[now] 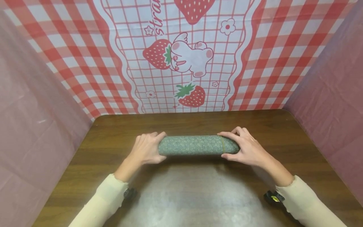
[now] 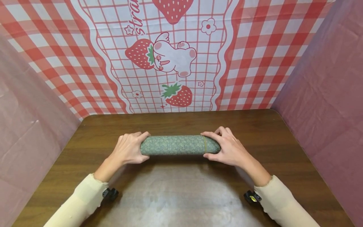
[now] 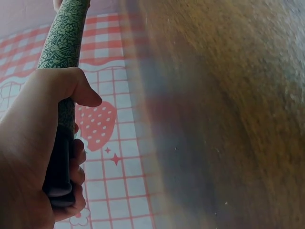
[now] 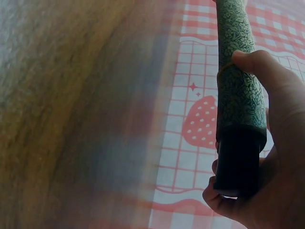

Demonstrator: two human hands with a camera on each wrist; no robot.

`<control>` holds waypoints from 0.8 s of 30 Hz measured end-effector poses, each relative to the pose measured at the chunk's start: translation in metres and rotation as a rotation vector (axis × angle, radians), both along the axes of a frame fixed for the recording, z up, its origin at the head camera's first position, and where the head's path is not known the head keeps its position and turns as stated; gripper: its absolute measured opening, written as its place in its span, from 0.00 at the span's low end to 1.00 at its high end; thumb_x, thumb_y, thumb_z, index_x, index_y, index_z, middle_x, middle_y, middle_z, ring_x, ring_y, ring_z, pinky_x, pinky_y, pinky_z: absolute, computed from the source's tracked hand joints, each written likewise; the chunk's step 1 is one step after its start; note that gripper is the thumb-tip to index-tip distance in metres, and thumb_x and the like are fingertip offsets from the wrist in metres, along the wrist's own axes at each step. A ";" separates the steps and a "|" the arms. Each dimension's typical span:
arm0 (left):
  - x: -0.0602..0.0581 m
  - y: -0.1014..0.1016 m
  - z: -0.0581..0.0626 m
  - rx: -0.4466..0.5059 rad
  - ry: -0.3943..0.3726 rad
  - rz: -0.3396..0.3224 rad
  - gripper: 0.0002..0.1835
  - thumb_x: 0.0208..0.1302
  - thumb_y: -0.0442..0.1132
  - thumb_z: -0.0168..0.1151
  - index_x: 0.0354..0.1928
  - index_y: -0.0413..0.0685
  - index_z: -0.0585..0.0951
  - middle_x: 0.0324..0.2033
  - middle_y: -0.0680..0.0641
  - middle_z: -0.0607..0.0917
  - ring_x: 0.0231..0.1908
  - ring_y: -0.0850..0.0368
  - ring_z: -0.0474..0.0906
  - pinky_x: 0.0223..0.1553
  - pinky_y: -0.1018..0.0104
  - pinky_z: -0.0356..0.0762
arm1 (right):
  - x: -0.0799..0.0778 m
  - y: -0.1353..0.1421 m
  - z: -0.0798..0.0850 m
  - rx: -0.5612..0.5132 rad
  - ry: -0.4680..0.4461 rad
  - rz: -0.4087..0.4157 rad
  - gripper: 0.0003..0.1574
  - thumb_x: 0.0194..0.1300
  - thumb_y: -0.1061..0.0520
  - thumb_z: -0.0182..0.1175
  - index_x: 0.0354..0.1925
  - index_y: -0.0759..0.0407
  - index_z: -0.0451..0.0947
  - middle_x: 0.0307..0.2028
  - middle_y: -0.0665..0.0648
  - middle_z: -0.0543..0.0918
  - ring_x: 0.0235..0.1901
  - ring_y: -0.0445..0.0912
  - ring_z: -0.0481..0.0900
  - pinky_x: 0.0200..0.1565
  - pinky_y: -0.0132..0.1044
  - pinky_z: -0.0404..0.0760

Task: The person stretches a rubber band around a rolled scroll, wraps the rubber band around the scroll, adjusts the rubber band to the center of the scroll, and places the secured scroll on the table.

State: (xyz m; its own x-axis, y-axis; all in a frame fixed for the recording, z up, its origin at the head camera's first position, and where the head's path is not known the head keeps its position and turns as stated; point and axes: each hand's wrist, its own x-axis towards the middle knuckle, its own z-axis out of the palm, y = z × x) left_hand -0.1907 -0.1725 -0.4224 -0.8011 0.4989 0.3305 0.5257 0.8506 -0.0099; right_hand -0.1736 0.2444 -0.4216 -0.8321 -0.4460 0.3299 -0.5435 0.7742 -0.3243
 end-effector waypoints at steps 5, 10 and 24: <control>0.001 -0.001 0.000 0.015 0.004 0.008 0.42 0.38 0.60 0.88 0.58 0.57 0.84 0.33 0.49 0.89 0.23 0.53 0.80 0.20 0.63 0.68 | 0.000 -0.001 0.003 0.017 0.009 -0.010 0.49 0.55 0.38 0.84 0.73 0.41 0.81 0.53 0.57 0.83 0.53 0.53 0.76 0.43 0.43 0.76; 0.001 -0.002 0.000 0.030 -0.015 0.016 0.42 0.38 0.60 0.88 0.59 0.58 0.84 0.33 0.49 0.89 0.23 0.53 0.79 0.21 0.63 0.67 | -0.001 -0.001 0.010 0.091 0.058 -0.001 0.49 0.53 0.37 0.83 0.70 0.47 0.81 0.56 0.55 0.88 0.56 0.55 0.83 0.54 0.60 0.79; 0.001 0.000 -0.007 0.030 -0.033 0.005 0.44 0.38 0.60 0.88 0.61 0.58 0.83 0.34 0.48 0.91 0.22 0.56 0.74 0.21 0.66 0.62 | -0.006 -0.001 -0.004 0.073 0.155 0.064 0.50 0.49 0.34 0.85 0.70 0.42 0.85 0.48 0.51 0.86 0.42 0.44 0.82 0.36 0.42 0.81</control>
